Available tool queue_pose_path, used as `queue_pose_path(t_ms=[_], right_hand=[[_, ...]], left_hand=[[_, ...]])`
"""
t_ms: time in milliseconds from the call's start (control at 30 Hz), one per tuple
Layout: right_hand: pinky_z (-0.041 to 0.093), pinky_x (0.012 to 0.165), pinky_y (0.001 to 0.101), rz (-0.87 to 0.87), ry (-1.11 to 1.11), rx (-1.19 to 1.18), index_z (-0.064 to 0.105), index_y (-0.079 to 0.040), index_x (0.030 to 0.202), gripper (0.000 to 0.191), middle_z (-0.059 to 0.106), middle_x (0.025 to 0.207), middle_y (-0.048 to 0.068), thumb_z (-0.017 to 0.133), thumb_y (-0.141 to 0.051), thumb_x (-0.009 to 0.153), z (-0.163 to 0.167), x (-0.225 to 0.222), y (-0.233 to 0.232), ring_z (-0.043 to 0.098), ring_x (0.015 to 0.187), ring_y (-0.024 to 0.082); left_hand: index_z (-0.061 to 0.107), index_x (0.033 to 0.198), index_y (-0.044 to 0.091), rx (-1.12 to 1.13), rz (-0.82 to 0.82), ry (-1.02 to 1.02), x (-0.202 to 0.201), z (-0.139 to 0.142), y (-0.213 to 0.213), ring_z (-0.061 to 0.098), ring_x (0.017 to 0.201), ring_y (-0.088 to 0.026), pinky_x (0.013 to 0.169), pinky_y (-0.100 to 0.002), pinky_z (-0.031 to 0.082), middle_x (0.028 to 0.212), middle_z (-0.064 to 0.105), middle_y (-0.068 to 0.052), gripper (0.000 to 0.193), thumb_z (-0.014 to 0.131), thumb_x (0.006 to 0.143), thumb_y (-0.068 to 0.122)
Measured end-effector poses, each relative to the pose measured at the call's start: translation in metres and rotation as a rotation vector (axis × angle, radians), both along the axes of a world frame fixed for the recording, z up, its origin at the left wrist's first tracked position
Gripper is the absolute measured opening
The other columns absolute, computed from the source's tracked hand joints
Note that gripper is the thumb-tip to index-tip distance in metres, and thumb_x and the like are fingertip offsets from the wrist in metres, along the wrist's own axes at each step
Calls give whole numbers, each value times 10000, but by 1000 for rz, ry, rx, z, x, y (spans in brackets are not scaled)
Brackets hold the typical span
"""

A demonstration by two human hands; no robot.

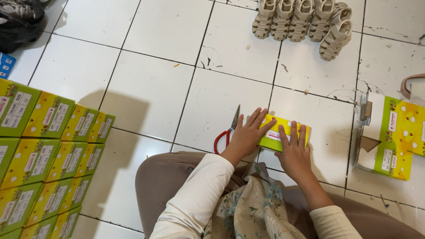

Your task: The person sits on the floor and repeatedly packs pairs of beige sandals into small green and yellow boxes. They use scissors to trim excess material from the sandals before placing them inside the boxes and closing the lids.

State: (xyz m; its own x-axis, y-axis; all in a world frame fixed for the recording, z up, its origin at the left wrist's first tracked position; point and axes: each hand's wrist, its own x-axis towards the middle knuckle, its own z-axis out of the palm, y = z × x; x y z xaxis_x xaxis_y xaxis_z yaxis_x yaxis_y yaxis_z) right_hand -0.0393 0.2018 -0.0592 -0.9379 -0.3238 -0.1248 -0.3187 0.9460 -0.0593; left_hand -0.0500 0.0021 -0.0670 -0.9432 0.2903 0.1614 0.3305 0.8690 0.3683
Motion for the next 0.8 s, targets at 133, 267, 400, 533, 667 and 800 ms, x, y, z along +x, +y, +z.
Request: queue_pose_path(t_ms=[133,267,400,533,667,800], right_hand=[[331,1112,630,-7,-18,7,262,-241,1587,997,98,1695,180,817,-320,763,1,0,0,56,1567,437],[335,1119,620,-5,-11,5,270,-241,1585,996,110,1692,180,821,-322,760,3,0,-1,70,1563,439],[367,1126,581,5,22,-31,284,-250,1577,1002,144,1686,177,834,-314,742,6,1,0,110,1564,446],[346,1183,560,52,101,-283,292,-221,1556,1045,162,1654,184,854,-300,678,8,-5,10,155,1525,459],[406,1092,533,-114,214,-742,148,-123,1593,1079,112,1646,229,822,-272,764,5,-15,29,249,1480,431],[534,1049,428,-397,90,-1092,134,-120,1650,882,171,1706,177,667,-204,952,-6,-16,36,449,1410,307]], left_hand=[[422,1516,346,11,10,31,1,-1,0,230,1555,-283,1149,-679,322,1670,279,-63,709,706,882,203],[417,1511,373,22,22,0,-1,-3,0,221,1556,-316,1138,-656,330,1680,246,-97,730,716,870,194],[416,1521,367,78,9,5,-4,-3,-4,287,1546,-317,1148,-634,352,1650,320,-91,737,724,880,174],[498,1462,332,203,-41,-19,-6,9,-13,364,1465,-425,1122,-565,414,1535,413,-174,772,816,771,201],[569,1306,236,456,3,-15,-10,33,-26,430,1355,-478,1078,-497,466,1489,417,-240,786,933,612,299],[562,1284,213,630,193,222,-7,65,-48,439,1380,-462,1119,-484,478,1523,375,-225,770,963,629,281]])
